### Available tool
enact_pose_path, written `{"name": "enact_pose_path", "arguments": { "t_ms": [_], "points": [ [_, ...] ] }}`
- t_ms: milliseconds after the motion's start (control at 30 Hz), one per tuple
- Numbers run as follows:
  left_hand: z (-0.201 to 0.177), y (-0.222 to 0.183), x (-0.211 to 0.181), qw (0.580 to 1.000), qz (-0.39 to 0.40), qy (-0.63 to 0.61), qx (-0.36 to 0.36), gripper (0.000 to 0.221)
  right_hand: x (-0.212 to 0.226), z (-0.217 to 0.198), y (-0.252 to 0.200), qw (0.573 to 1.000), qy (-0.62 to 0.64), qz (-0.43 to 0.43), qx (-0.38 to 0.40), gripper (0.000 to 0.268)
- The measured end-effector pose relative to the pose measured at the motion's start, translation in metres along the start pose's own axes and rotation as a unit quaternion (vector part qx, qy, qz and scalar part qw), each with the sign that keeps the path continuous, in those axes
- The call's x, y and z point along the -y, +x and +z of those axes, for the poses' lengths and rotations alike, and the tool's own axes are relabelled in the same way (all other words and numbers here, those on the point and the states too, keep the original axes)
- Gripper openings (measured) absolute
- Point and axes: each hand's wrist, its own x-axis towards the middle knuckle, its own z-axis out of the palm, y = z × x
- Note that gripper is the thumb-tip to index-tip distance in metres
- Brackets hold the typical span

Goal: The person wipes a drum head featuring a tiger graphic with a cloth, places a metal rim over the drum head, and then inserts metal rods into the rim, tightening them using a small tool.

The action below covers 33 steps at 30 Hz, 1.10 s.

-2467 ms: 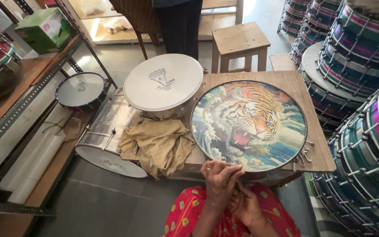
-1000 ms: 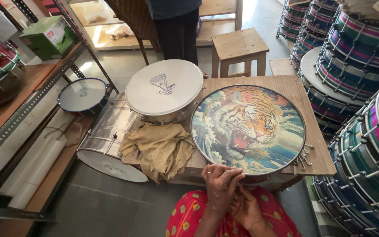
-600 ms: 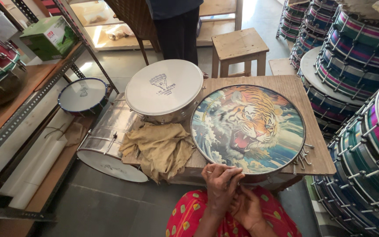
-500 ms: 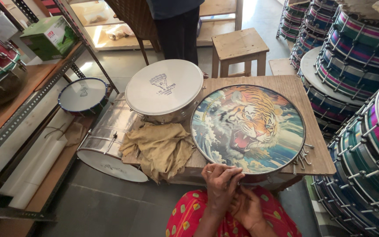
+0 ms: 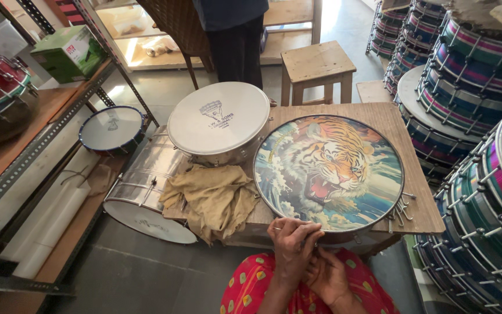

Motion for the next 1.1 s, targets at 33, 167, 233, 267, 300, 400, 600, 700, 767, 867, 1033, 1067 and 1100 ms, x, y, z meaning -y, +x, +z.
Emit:
{"name": "enact_pose_path", "arguments": {
  "t_ms": [33, 167, 233, 267, 300, 400, 600, 700, 767, 867, 1033, 1067, 1100],
  "points": [
    [0.0, 0.0, 0.0, 1.0, -0.001, -0.002, 0.0, 0.018, 0.0, 0.0, 0.0, 1.0, 0.003, 0.003, 0.003, 0.025],
    [0.0, 0.001, 0.0, 1.0, -0.004, -0.004, 0.001, 0.018, 0.0, 0.001, 0.0, 1.0, 0.009, 0.005, -0.002, 0.024],
    [-0.001, 0.0, -0.001, 1.0, -0.004, -0.004, 0.0, 0.018, 0.0, 0.002, 0.0, 1.0, 0.003, 0.003, -0.02, 0.024],
    [-0.001, 0.0, -0.001, 1.0, -0.004, -0.004, -0.001, 0.018, 0.0, 0.001, 0.0, 1.0, -0.003, 0.003, -0.031, 0.025],
    [-0.001, 0.0, -0.001, 1.0, -0.003, -0.005, -0.002, 0.018, 0.0, 0.001, 0.0, 0.999, -0.009, 0.002, -0.043, 0.026],
    [0.0, 0.0, 0.0, 1.0, -0.005, -0.007, 0.002, 0.018, -0.001, -0.005, 0.0, 1.0, -0.005, 0.0, 0.006, 0.026],
    [-0.001, 0.0, 0.0, 1.0, -0.007, -0.006, 0.004, 0.02, -0.002, -0.006, 0.001, 0.998, -0.022, -0.013, -0.058, 0.025],
    [-0.001, 0.0, 0.0, 1.0, 0.003, 0.001, 0.003, 0.019, -0.001, -0.006, 0.001, 0.998, -0.029, -0.002, -0.057, 0.028],
    [0.0, 0.0, 0.001, 1.0, 0.006, 0.002, 0.001, 0.018, -0.002, -0.007, 0.002, 0.999, -0.026, -0.002, -0.042, 0.027],
    [0.001, -0.001, 0.003, 1.0, 0.009, 0.005, -0.003, 0.018, -0.002, -0.006, 0.002, 0.999, -0.02, 0.004, -0.035, 0.027],
    [0.0, -0.001, 0.003, 1.0, 0.007, 0.003, -0.002, 0.019, -0.002, -0.001, -0.001, 0.997, -0.025, 0.011, -0.078, 0.029],
    [0.0, -0.001, 0.002, 1.0, 0.007, 0.002, -0.002, 0.019, -0.002, -0.002, 0.0, 0.998, -0.021, 0.011, -0.053, 0.029],
    [0.0, -0.001, 0.002, 1.0, 0.006, 0.001, -0.002, 0.019, -0.002, -0.003, 0.0, 0.999, -0.018, 0.011, -0.029, 0.028]
  ]
}}
